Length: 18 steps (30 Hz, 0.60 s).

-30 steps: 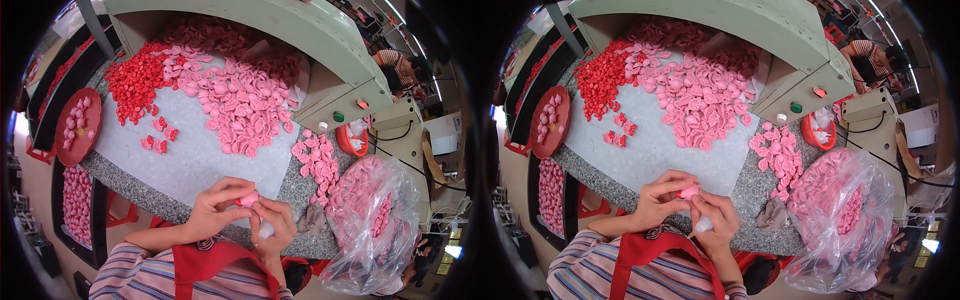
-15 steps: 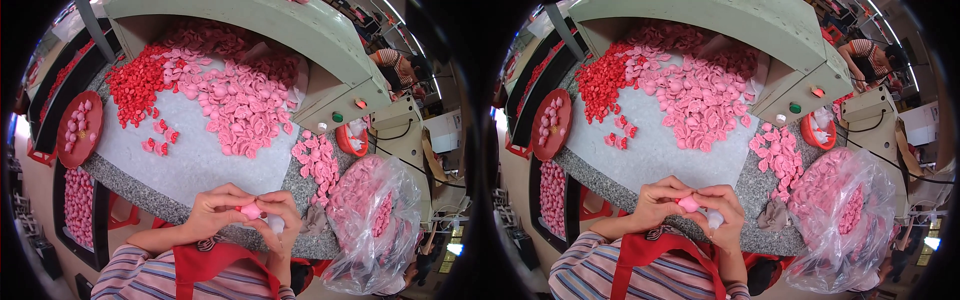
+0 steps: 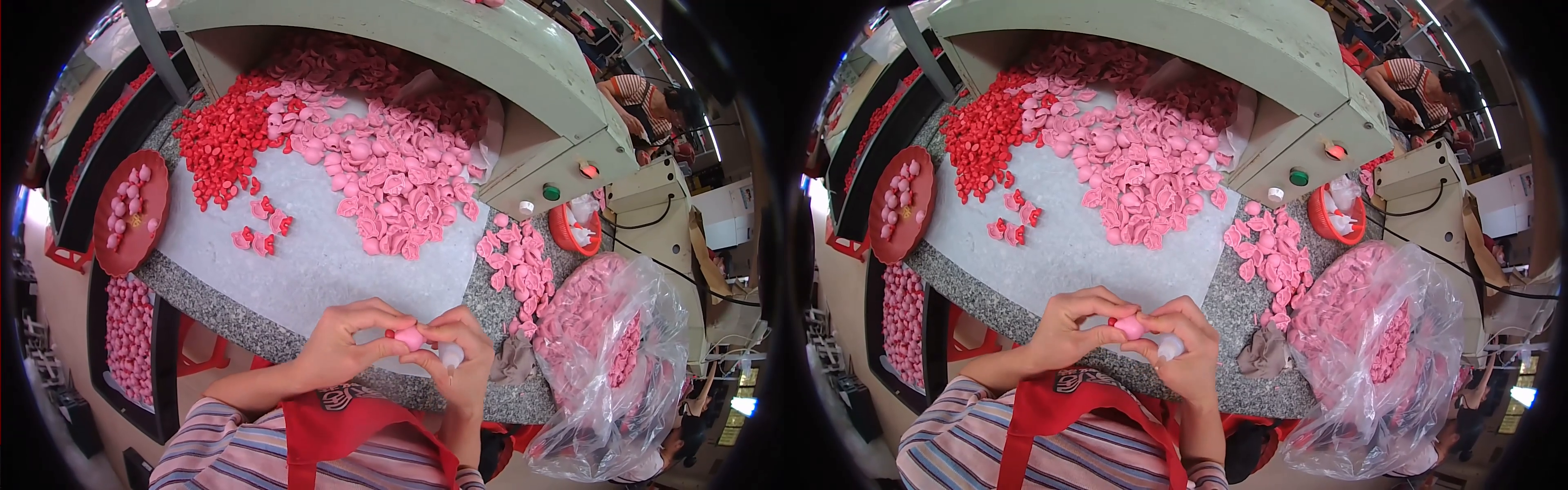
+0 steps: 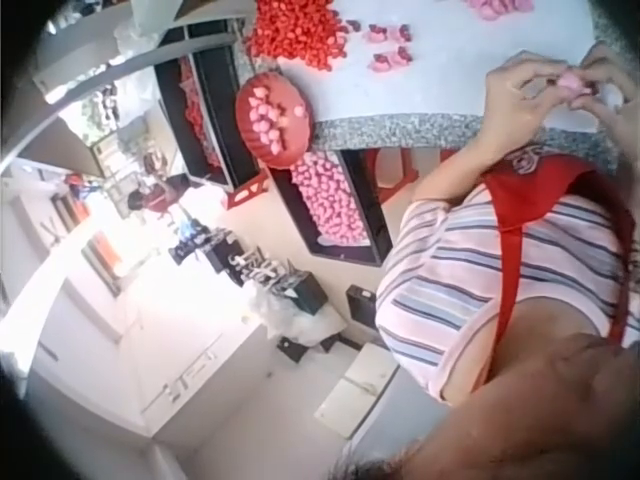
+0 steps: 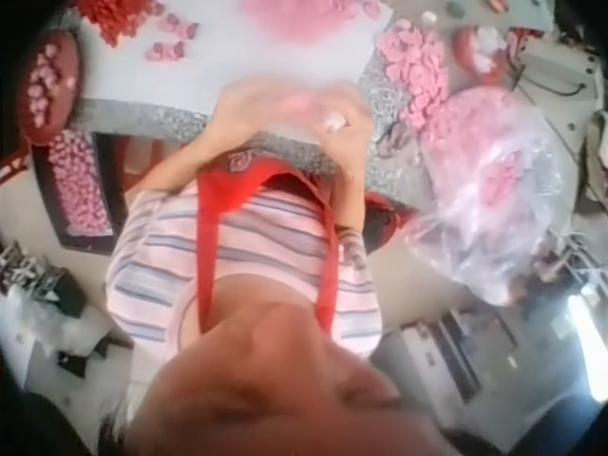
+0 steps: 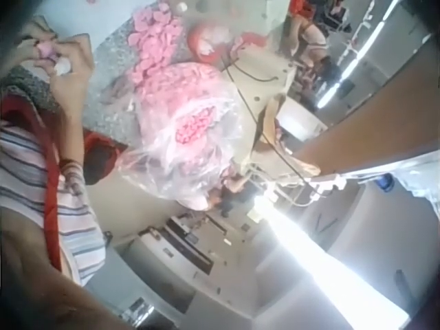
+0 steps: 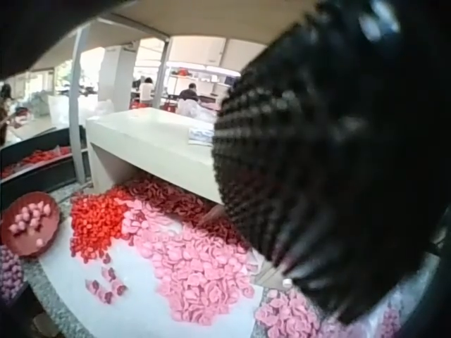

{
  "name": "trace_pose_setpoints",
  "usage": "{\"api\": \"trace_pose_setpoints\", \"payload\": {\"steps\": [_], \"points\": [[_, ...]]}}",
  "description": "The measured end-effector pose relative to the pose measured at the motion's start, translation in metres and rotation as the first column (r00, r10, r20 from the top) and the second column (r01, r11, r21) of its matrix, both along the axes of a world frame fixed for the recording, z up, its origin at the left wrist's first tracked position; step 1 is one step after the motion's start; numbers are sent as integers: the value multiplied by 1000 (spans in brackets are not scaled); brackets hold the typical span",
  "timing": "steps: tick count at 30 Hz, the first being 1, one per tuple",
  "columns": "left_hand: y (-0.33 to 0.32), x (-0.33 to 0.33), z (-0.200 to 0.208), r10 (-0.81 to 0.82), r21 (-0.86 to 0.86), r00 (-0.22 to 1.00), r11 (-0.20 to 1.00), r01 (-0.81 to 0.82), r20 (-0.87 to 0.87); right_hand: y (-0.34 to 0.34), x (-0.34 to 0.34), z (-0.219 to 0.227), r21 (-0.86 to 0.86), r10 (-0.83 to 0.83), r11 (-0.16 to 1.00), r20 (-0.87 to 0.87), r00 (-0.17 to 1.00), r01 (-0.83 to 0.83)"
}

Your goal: Assembling pink plastic toy components at a factory workbench using a handheld glue dispenser.

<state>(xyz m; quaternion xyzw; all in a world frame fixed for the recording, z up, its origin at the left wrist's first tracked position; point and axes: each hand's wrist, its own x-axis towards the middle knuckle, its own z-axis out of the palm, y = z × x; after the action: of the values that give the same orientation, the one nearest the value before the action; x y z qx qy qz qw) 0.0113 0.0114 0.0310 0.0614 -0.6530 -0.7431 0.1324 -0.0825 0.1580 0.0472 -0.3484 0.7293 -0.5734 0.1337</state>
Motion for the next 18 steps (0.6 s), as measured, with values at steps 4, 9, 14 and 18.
{"api": "trace_pose_setpoints", "payload": {"steps": [4,9,14,18], "points": [[-18,-12,20,-212,-156,908,946,283,363,-2,-16,11,189,160,971,-47,986,-148],[-17,-21,-19,-333,705,942,678,209,41,-18,-9,10,10,-75,997,-49,996,76],[1,-23,-27,-184,951,983,302,59,-3,-14,12,-5,-8,-253,967,-75,964,254],[-2,-23,-28,-238,862,971,492,126,-6,-13,8,-7,-8,-270,962,-149,951,271]]}}
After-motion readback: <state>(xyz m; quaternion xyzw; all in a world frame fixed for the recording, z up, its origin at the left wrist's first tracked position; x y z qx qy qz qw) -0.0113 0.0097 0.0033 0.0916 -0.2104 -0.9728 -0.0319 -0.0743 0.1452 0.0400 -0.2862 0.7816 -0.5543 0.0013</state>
